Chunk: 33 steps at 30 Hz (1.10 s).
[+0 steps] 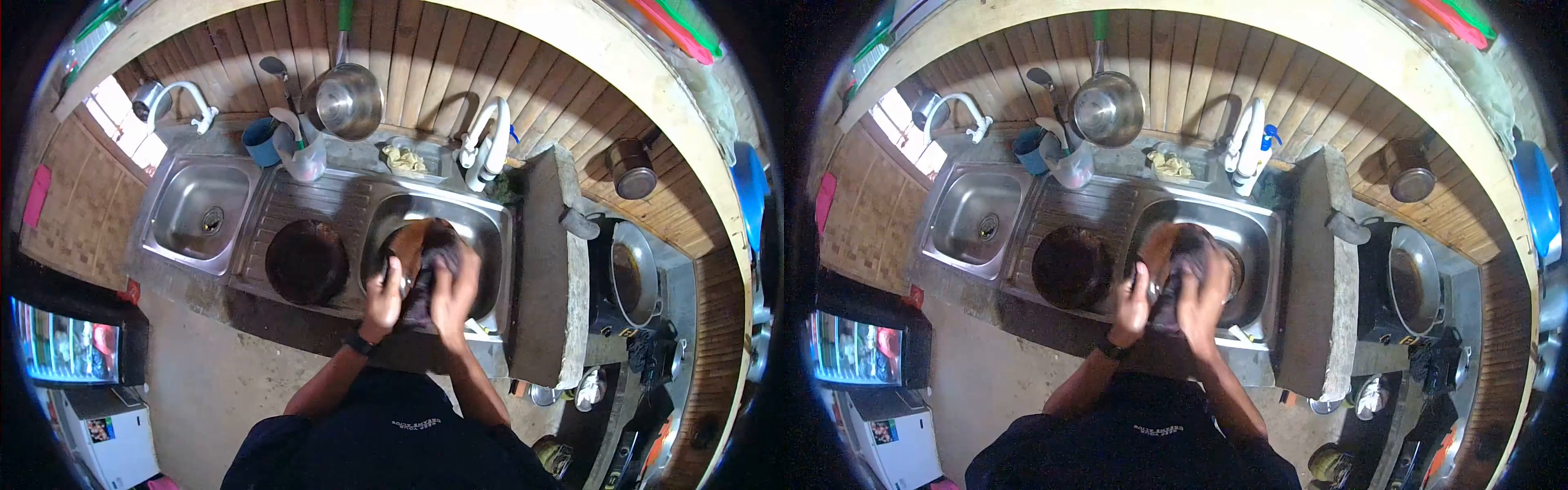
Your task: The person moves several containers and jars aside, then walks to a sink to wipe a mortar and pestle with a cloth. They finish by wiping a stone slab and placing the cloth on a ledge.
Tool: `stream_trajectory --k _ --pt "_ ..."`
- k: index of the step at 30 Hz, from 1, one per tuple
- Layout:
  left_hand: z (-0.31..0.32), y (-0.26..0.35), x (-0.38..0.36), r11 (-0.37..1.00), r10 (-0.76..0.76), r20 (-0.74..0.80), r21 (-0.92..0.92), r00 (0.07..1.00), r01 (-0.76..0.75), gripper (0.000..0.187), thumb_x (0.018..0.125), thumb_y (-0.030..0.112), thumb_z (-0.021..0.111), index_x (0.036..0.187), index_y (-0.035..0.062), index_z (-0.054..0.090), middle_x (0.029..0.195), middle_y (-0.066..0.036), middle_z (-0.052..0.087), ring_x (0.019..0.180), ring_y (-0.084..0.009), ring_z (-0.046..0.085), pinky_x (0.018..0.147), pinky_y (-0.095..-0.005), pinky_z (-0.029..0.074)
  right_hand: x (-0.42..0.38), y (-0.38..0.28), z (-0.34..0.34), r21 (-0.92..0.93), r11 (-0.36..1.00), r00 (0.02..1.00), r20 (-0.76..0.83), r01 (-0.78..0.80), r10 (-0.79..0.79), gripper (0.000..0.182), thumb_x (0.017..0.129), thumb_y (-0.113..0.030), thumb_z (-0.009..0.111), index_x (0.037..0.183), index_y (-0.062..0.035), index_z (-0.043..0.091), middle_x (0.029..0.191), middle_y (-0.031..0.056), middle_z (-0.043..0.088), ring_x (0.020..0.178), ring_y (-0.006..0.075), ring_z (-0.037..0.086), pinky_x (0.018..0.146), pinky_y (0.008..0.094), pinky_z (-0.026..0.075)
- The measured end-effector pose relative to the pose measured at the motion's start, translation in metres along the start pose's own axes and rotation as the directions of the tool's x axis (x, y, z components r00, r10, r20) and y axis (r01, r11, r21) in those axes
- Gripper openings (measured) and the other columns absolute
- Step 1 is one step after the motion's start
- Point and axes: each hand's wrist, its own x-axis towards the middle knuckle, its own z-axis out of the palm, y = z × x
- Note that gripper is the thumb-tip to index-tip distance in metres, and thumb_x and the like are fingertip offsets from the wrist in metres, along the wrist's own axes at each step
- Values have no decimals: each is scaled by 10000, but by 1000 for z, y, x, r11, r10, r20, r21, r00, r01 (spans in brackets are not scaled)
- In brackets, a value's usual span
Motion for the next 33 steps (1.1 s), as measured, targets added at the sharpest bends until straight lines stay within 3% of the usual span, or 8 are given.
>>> stream_trajectory --k 7,9,10,14,20,22,27,33 --pt "-17 -33 8 814 51 81 -580 995 5 545 1022 469 446 1155 -52 538 1030 -142 610 927 -225 582 831 -379 471 -16 -29 14 91 888 805 388 452 -449 380 795 -95 615 1152 22 672 1220 187 642 1213 340 579 1055 483 438" --pt "-38 -36 9 971 228 -18 -72 973 -229 598 1009 512 444 1221 -34 563 1116 -99 637 984 -207 617 888 -360 497 -36 -12 9 81 824 754 362 560 -548 342 791 -80 622 1115 2 696 1194 162 662 1190 321 601 1035 473 459" --pt "-19 23 -8 822 -244 -18 -535 970 197 587 1017 518 415 1209 -11 582 1131 -66 641 981 -172 621 869 -342 508 -45 -5 5 74 786 722 349 614 -597 324 790 -73 626 1096 -7 707 1182 149 671 1179 311 611 1025 467 470" --pt "-22 21 -5 783 -161 -54 -615 986 94 565 1018 496 437 1215 -10 591 1154 -79 651 975 -145 630 835 -322 522 -54 42 1 -101 739 745 76 666 -662 321 792 -12 590 1087 -19 716 1199 151 669 1183 295 613 1032 473 463" --pt "-42 27 -15 976 61 -140 -197 988 -88 514 1028 456 456 741 58 609 715 47 569 652 -50 495 581 -263 407 25 -1 -17 29 996 971 226 -83 74 356 771 -9 525 1098 56 651 1017 254 664 946 390 662 876 440 502" --pt "-33 25 -14 977 172 -223 -84 960 -194 603 1041 431 442 539 99 416 550 104 357 535 -41 296 492 -276 259 36 -16 -2 -47 995 942 328 82 -62 260 763 -38 584 1000 57 635 842 243 623 791 363 661 721 409 500" --pt "-57 24 -16 962 270 -302 57 914 -266 588 1049 425 419 585 65 386 578 75 322 573 -47 273 482 -314 245 6 -40 28 304 873 785 392 381 -479 455 707 26 643 1159 -10 668 1143 204 675 1095 326 657 986 379 483" --pt "-124 29 -38 597 535 145 633 832 -494 385 877 320 675 1177 79 678 1151 -89 697 1033 -300 676 838 -336 551 -45 49 85 579 539 791 446 -612 419 375 973 -348 601 1109 -1 640 961 33 653 816 130 596 756 290 490"
